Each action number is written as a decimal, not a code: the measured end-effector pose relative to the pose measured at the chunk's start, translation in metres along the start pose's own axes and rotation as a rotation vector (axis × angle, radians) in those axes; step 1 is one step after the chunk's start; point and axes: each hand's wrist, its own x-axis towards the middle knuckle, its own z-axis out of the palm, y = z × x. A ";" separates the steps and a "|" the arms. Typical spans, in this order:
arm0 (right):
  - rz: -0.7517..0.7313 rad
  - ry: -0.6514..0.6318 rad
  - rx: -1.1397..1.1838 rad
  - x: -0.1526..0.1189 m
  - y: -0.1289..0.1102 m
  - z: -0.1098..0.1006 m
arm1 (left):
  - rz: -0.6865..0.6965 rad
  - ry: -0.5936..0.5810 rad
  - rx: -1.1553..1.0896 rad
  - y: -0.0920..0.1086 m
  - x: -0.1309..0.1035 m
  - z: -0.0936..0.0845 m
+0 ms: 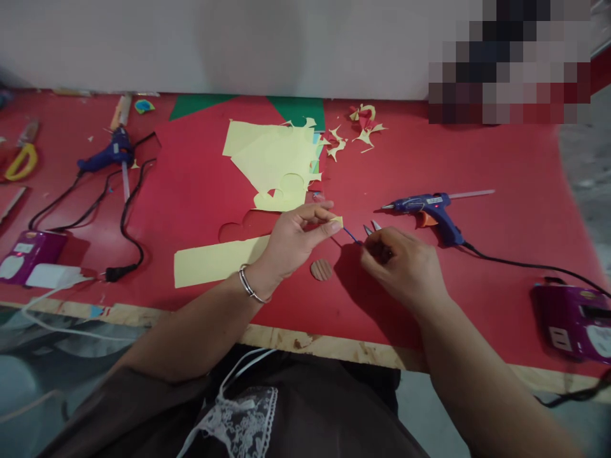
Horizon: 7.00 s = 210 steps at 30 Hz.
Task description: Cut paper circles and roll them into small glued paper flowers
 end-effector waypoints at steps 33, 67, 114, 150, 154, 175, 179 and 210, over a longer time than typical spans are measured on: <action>0.124 0.412 0.868 -0.006 -0.012 -0.008 | -0.321 -0.163 -0.410 0.002 0.002 -0.001; 0.182 0.233 0.943 -0.005 -0.016 -0.007 | -0.069 -0.096 -0.259 -0.003 0.003 0.000; 0.079 0.030 0.447 -0.004 -0.024 -0.003 | -0.186 -0.262 -0.033 0.007 -0.010 0.007; -0.025 -0.148 0.027 -0.003 -0.005 0.011 | 0.146 -0.211 1.097 -0.004 0.020 -0.031; -0.026 -0.183 -0.001 -0.004 -0.004 0.010 | 0.133 -0.225 1.088 0.000 0.019 -0.030; -0.343 0.083 -0.064 -0.010 -0.019 -0.003 | -0.308 -0.251 -0.057 0.007 0.003 -0.009; -0.375 0.031 -0.054 -0.011 -0.017 -0.004 | -0.361 -0.301 -0.100 0.007 0.002 -0.010; -0.037 -0.021 0.318 -0.006 -0.014 0.001 | -0.322 -0.310 0.115 0.010 -0.007 -0.004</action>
